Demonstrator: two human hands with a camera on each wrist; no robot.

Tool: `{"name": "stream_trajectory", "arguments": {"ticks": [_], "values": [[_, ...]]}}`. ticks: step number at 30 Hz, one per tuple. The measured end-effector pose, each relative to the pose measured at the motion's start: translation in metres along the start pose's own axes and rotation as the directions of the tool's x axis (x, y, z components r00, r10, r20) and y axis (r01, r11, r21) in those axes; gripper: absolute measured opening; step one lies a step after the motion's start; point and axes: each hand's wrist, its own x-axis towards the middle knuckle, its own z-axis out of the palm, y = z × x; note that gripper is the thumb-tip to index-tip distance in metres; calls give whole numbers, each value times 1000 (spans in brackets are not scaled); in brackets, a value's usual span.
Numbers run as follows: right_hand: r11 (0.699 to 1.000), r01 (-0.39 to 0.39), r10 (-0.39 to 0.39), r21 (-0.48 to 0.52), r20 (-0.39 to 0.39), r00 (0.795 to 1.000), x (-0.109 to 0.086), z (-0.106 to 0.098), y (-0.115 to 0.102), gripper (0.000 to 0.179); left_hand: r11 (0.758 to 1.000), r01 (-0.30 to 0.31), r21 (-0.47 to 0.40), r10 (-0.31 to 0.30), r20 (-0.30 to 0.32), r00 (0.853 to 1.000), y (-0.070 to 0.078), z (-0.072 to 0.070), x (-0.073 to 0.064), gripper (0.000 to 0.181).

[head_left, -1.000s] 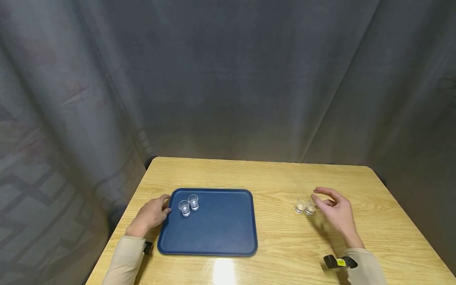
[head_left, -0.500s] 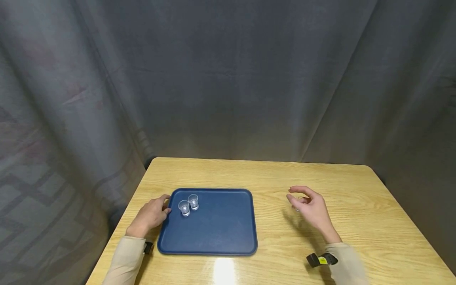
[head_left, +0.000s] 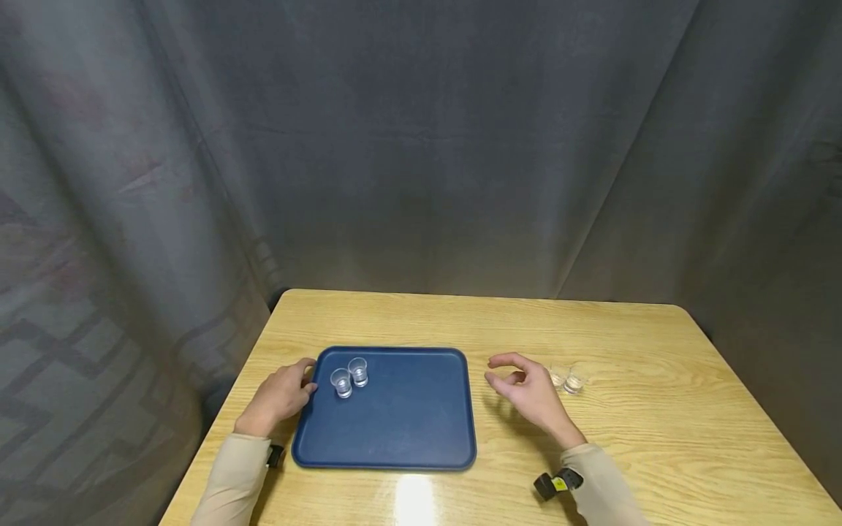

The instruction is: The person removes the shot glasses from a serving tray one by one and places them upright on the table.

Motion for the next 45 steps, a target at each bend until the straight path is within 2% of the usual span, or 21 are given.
{"name": "stream_trajectory", "arguments": {"ticks": [9, 17, 25, 31, 37, 45], "values": [[999, 21, -24, 41, 63, 998, 7, 34, -14, 32, 1000, -4, 0, 4, -2, 1000, 0, 1, 0, 46], [996, 75, -79, 44, 107, 991, 12, 60, -31, 31, 1000, -6, 10, 6, -1, 1000, 0, -1, 0, 46], [992, 123, -127, 32, 199, 972, 15, 85, -45, 33, 1000, -7, 14, 7, -5, 1000, -1, 1, 1, 46], [983, 182, -182, 21, 232, 955, 18, 105, -58, 33, 1000, -13, 17, 13, -4, 1000, -2, 1, 1, 46], [981, 190, -191, 29, 263, 946, 25, 130, -69, 36, 1000, -20, 20, 20, -6, 1000, -2, 0, 1, 45], [986, 164, -162, 16, 275, 948, 38, 161, -78, 38, 999, -23, 32, 23, -11, 1000, -1, 1, 1, 45]]}}
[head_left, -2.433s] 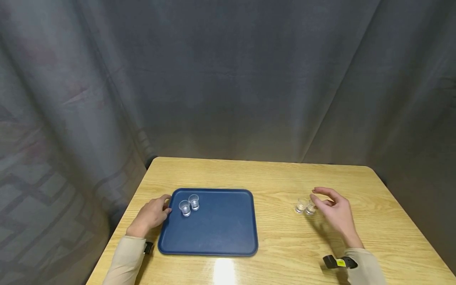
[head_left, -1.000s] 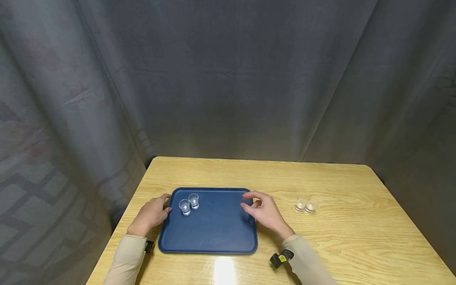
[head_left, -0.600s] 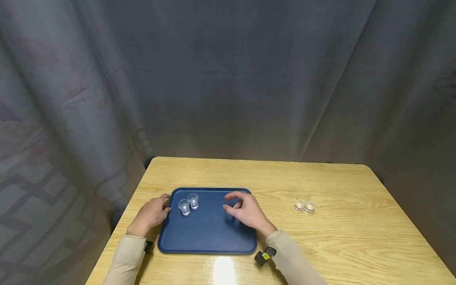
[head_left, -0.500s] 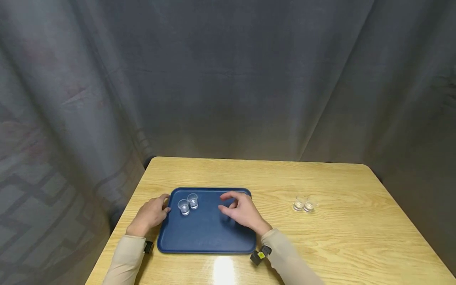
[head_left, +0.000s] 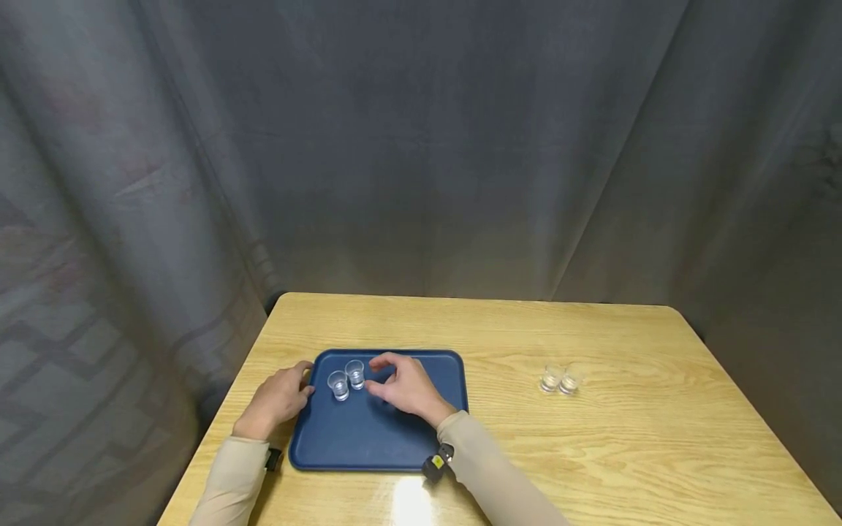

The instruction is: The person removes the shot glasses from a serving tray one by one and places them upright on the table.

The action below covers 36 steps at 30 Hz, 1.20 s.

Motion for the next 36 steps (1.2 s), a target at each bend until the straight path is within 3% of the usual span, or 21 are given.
{"name": "stream_trajectory", "arguments": {"ticks": [14, 36], "values": [[991, 19, -28, -129, -72, 997, 17, 23, -5, 41, 1000, -11, 13, 11, -10, 1000, 1, -2, 0, 45], [998, 19, -25, -57, -104, 994, 22, 28, 4, 36, 1000, -8, 11, 8, -2, 1000, 0, 0, 1, 45]]}}
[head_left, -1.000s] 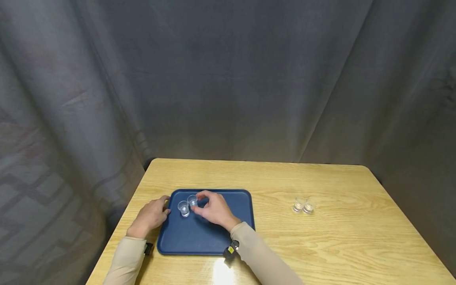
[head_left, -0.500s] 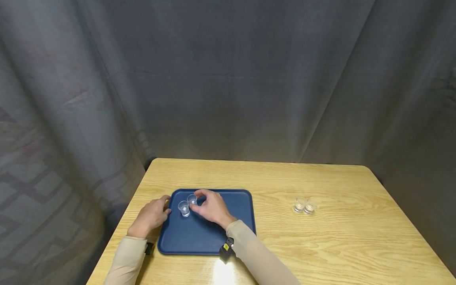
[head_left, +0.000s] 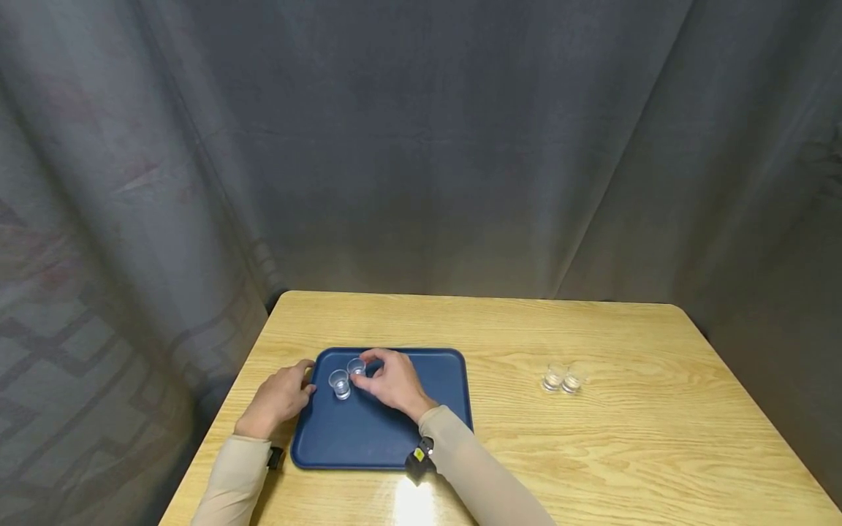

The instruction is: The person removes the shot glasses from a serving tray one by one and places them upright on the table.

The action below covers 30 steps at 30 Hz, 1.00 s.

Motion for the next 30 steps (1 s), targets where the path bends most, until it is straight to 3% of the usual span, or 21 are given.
{"name": "stream_trajectory", "arguments": {"ticks": [13, 30], "values": [[993, -19, 20, 118, -5, 1000, -12, -11, 0, 33, 1000, 1, -6, -1, 9, 1000, -1, -2, -1, 44], [996, 15, -16, 84, 9, 1000, -34, -50, 10, 33, 1000, 11, -19, -11, 17, 1000, 2, -3, -1, 45]]}}
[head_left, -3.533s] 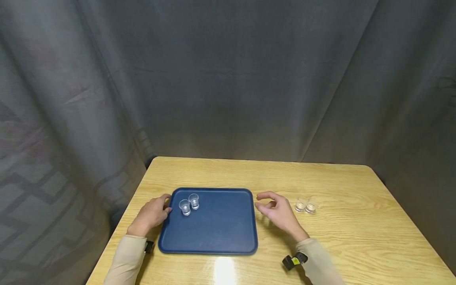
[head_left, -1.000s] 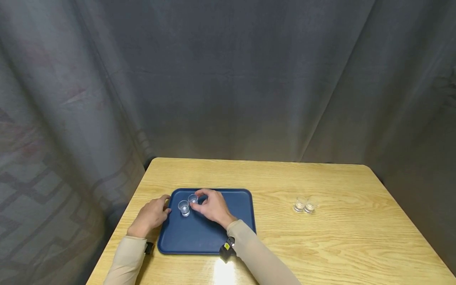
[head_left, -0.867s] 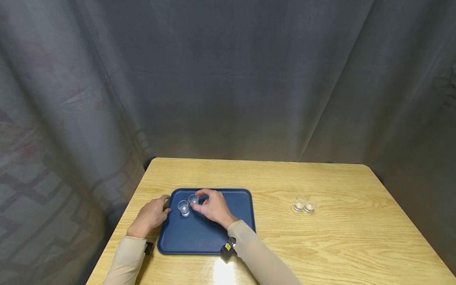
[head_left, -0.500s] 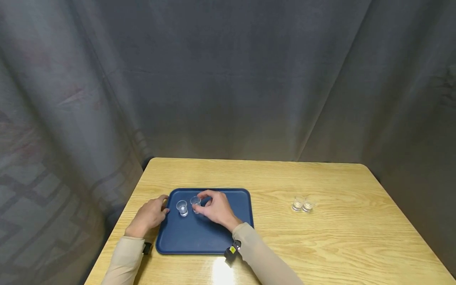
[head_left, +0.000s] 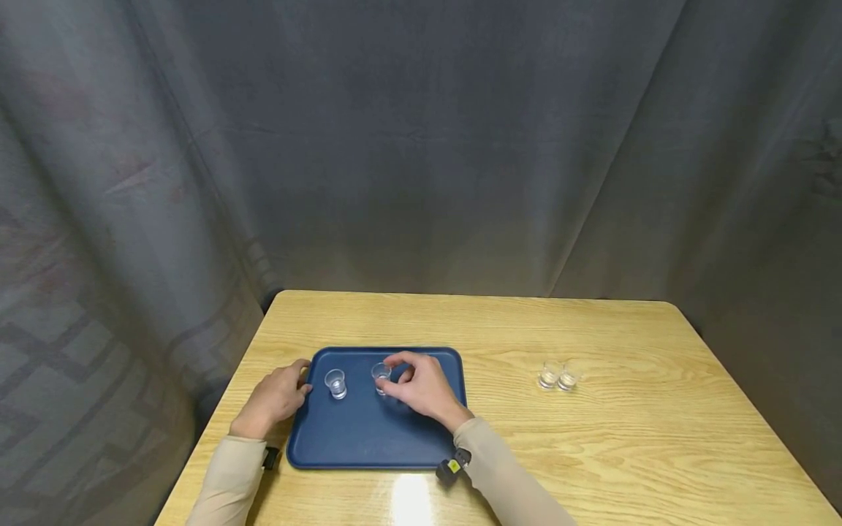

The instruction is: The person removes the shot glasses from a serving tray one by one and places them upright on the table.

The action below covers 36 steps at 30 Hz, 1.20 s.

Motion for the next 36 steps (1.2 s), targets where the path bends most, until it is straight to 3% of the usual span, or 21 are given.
{"name": "stream_trajectory", "arguments": {"ticks": [14, 22, 29, 36], "values": [[1000, 16, -16, -1, -52, 999, -27, -29, 14, 33, 1000, 1, 13, -1, 1, 1000, -1, 1, 1, 45], [1000, -26, 25, -5, -108, 994, -37, -55, 21, 34, 1000, -12, 6, 12, -15, 1000, -1, 2, 1, 45], [999, -34, 37, 15, -216, 976, -45, -83, 32, 32, 1000, -18, 3, 18, -33, 999, 0, 3, 1, 45], [996, -75, 88, 50, -315, 945, -56, -114, 40, 32, 1000, -7, 5, 7, -21, 1000, -1, 3, 1, 45]]}}
